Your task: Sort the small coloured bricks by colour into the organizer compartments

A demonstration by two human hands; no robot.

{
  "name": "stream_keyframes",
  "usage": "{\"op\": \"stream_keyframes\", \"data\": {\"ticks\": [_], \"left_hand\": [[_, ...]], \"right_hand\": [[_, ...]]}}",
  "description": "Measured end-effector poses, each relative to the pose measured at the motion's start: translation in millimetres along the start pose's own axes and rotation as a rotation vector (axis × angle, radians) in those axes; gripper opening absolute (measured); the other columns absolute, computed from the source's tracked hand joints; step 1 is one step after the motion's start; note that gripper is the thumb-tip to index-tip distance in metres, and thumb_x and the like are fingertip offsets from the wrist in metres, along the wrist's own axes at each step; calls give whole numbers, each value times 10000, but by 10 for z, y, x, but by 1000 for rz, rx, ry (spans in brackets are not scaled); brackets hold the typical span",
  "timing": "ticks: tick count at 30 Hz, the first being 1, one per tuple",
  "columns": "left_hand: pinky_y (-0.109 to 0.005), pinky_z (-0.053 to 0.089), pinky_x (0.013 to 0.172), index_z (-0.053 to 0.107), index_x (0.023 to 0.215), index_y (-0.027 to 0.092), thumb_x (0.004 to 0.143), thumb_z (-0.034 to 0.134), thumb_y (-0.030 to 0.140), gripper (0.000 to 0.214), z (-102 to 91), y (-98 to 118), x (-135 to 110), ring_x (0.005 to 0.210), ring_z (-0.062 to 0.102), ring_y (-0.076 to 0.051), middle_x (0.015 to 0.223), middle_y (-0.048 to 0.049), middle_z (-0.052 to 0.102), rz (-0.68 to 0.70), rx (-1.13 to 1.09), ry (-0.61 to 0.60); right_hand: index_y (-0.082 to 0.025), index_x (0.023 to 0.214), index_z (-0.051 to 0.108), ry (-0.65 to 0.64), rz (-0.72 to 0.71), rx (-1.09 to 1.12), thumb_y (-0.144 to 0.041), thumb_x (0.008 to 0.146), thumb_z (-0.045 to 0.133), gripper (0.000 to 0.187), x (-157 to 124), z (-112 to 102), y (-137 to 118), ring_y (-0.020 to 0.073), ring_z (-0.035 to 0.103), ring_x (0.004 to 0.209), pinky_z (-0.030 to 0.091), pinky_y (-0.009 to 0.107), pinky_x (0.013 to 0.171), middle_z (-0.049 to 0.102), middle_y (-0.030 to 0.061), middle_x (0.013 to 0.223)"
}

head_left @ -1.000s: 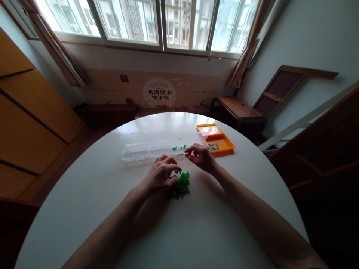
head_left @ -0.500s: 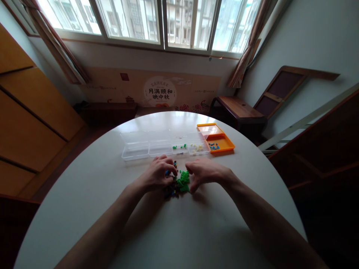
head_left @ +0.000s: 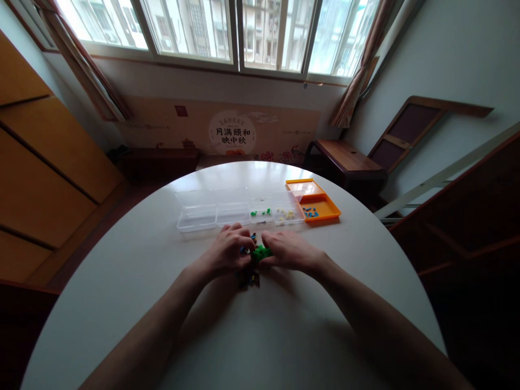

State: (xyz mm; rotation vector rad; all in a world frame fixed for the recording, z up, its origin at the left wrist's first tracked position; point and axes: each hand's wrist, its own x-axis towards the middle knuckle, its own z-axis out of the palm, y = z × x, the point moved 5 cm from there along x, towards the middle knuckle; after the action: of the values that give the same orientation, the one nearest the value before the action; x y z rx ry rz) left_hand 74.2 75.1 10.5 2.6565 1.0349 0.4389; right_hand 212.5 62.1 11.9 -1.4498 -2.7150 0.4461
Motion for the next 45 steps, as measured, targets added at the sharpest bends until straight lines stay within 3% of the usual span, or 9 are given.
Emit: {"op": "stream_keyframes", "data": {"ticks": [6,18,31,38,45], "left_hand": [[-346,333,834,699,757,245,680,607,161,146,-39,-3,-20,835,501,-183,817,1,635,-17,-6,-26],[-333,325,806,698,733,252,675,620,165,131,-73,-22,-19,825,504,-177,814,8,641,-31,9,-21],[-324,347,806,683,762,232,802,611,190,92,-56,-95,-8,840,520,-173,836,-6,650,-21,-37,13],[-344,381,837,692,776,215,827,628,230,83,-155,-146,-6,864,520,-187,832,-29,650,-42,-21,224],[-376,384,851,686,888,232,786,610,171,141,-129,-174,-24,912,528,-212,901,-29,655,-96,26,233]], "right_hand": [[-205,890,529,-99,-61,141,-491,634,797,468,-33,-28,85,172,555,764,313,231,575,622,7,838],[-186,814,543,41,-56,47,-369,793,698,240,26,-7,81,145,505,647,241,258,528,610,15,748],[-168,772,590,113,-81,208,-349,791,703,214,73,-35,115,105,455,606,267,231,543,591,-11,700],[-167,952,642,228,15,448,-268,832,641,157,84,-96,158,99,532,631,356,214,594,605,-21,710],[-161,885,688,361,170,340,-155,821,609,102,99,-137,332,112,544,655,380,232,626,658,16,754]]}}
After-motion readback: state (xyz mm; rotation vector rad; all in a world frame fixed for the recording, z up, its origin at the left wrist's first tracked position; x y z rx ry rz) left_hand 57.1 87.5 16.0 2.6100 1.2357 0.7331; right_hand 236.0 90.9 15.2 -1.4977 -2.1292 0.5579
